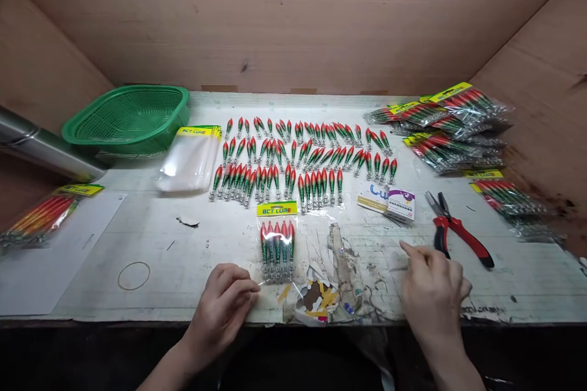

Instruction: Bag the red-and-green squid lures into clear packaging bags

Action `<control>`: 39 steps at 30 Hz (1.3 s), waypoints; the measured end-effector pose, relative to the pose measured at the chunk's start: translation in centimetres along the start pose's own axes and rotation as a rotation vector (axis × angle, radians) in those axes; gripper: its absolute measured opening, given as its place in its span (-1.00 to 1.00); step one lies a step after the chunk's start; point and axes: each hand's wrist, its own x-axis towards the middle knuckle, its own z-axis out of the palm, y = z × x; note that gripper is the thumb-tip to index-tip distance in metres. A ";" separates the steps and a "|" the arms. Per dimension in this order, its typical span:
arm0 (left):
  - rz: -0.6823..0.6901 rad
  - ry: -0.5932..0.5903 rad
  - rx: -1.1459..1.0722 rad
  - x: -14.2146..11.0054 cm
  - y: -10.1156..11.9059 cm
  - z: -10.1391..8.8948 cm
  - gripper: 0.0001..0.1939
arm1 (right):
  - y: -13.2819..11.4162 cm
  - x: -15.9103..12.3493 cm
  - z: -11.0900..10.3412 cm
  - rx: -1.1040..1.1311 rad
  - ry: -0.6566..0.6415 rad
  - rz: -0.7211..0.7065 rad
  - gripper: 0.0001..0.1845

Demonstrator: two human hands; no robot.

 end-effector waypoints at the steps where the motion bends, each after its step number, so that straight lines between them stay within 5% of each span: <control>1: 0.007 -0.001 0.029 0.1 0.0 0.0 -0.79 | -0.3 -0.2 -0.1 0.014 -0.026 -0.110 -0.72; 6: 0.171 0.016 0.139 0.6 -0.3 -0.1 -0.82 | -6.6 -1.5 -0.3 0.445 -0.198 -0.713 -0.58; 10: 0.324 0.018 0.192 0.7 -0.7 -0.2 -0.80 | -9.6 -1.4 0.5 0.582 -0.210 -0.840 -0.65; 20: 0.206 0.050 0.081 0.4 -0.5 -0.3 -0.78 | -9.3 -1.5 1.1 0.808 -0.274 -0.654 -0.71; 28: -0.106 0.095 -0.047 -0.2 0.9 1.1 -0.78 | -11.5 -1.5 0.6 0.819 -0.352 -0.111 -0.85; 34: -0.322 0.106 0.021 -0.7 1.5 2.4 -0.85 | -12.7 -1.7 1.1 0.705 -0.263 -0.006 -0.86; 39: -0.370 0.159 0.140 -0.7 2.1 3.4 -0.88 | -13.6 -1.6 1.4 0.648 -0.269 0.049 -0.84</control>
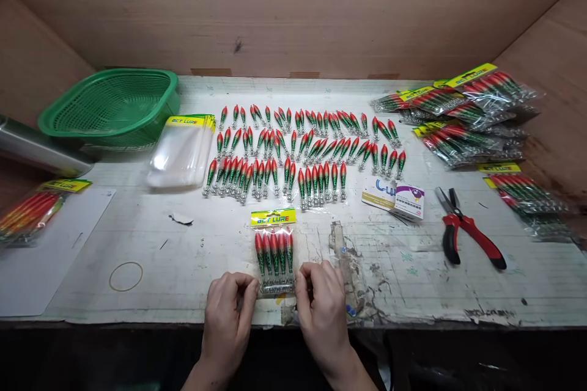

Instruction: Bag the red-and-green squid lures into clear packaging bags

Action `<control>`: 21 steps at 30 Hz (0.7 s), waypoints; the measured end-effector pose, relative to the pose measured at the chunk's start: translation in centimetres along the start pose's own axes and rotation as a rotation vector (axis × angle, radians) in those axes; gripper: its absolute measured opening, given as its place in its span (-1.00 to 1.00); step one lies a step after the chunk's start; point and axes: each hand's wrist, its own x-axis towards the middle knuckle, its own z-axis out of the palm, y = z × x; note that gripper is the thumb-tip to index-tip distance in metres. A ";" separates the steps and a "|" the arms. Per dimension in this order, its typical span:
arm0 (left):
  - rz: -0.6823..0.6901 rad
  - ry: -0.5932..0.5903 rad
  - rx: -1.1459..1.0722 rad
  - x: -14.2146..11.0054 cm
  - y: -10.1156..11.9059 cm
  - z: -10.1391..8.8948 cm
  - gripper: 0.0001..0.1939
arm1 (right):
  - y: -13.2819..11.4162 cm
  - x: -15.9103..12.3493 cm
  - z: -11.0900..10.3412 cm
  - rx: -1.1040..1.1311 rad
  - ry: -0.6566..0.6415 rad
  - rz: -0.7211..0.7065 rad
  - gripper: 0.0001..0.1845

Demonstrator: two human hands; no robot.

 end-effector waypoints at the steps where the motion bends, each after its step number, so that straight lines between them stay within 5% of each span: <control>1: -0.009 0.015 0.014 0.1 0.2 0.1 -0.88 | -0.1 0.1 0.1 -0.005 0.002 0.008 -0.84; 16: -0.196 -0.120 0.249 2.2 1.4 -0.2 -0.77 | -0.3 1.0 0.3 -0.051 -0.077 0.191 -0.75; 21: -0.328 -0.241 0.089 3.3 1.2 -1.5 -0.78 | 0.7 1.9 -0.6 0.063 -0.089 0.244 -0.76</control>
